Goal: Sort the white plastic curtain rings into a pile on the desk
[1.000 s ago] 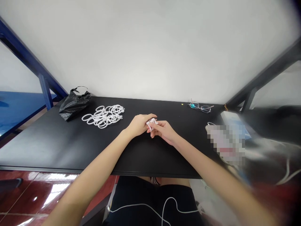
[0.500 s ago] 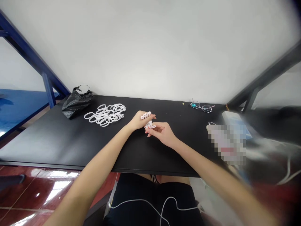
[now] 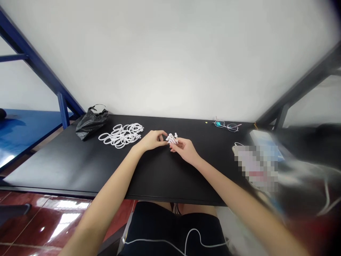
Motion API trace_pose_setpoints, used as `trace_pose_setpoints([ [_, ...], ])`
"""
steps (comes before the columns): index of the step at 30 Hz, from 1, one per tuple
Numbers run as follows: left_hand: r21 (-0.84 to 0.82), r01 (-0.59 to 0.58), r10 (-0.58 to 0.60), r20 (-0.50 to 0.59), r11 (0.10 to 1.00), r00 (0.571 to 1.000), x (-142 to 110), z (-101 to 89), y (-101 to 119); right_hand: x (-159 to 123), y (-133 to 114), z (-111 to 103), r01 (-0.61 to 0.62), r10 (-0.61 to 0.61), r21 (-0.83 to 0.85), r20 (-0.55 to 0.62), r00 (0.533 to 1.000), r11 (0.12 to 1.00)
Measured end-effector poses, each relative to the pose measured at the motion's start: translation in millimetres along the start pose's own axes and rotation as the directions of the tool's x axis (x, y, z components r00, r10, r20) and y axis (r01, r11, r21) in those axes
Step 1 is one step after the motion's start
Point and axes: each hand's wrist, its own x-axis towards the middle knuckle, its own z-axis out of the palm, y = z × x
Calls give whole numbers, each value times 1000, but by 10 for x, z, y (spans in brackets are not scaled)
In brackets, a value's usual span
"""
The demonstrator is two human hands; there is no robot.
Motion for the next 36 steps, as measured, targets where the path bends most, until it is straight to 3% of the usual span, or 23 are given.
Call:
trace_pose_setpoints([
  [1,37,22,-22,9,999,1000,-52,-103,-16,5,16,-17,10,-11,-49,-20,1000,999],
  [3,120,101,-70,-238,988,969,-180,-351,-94,13,46,-42,18,-24,-104,-54,998,994],
  [5,253,288,-120,-523,924,844,-317,-621,-249,21,69,-50,26,-33,-117,-65,997,993],
  [7,306,552,-255,-649,775,717,-436,-859,-458,24,82,-45,36,-45,-118,-67,997,992],
  [9,261,763,-532,-584,592,613,-516,-1019,-669,23,87,-35,48,-59,-134,-78,995,990],
  [12,248,813,-656,-490,528,575,-552,-1090,-891,16,83,-25,60,-76,-170,-89,993,984],
  [15,305,739,-616,-411,601,671,-503,-1042,-966,12,79,-24,67,-83,-180,-80,993,981],
  [18,383,567,-477,-311,729,822,-412,-974,-956,15,82,-26,66,-83,-190,-86,993,980],
  [21,403,402,-338,-223,822,914,-322,-892,-912,21,88,-28,74,-94,-212,-88,992,975],
  [24,358,303,-251,-185,883,950,-247,-762,-818,27,86,-36,93,-122,-249,-103,987,964],
  [28,247,229,-192,-167,941,967,-136,-500,-580,25,65,-46,112,-155,-304,-120,981,946],
  [32,-38,147,-151,-158,988,976,42,-184,-324,17,35,-53,152,-199,-290,-140,970,945],
  [36,-293,144,-192,-141,945,971,209,71,-150,20,-4,-83,171,-243,-320,-200,949,932],
])
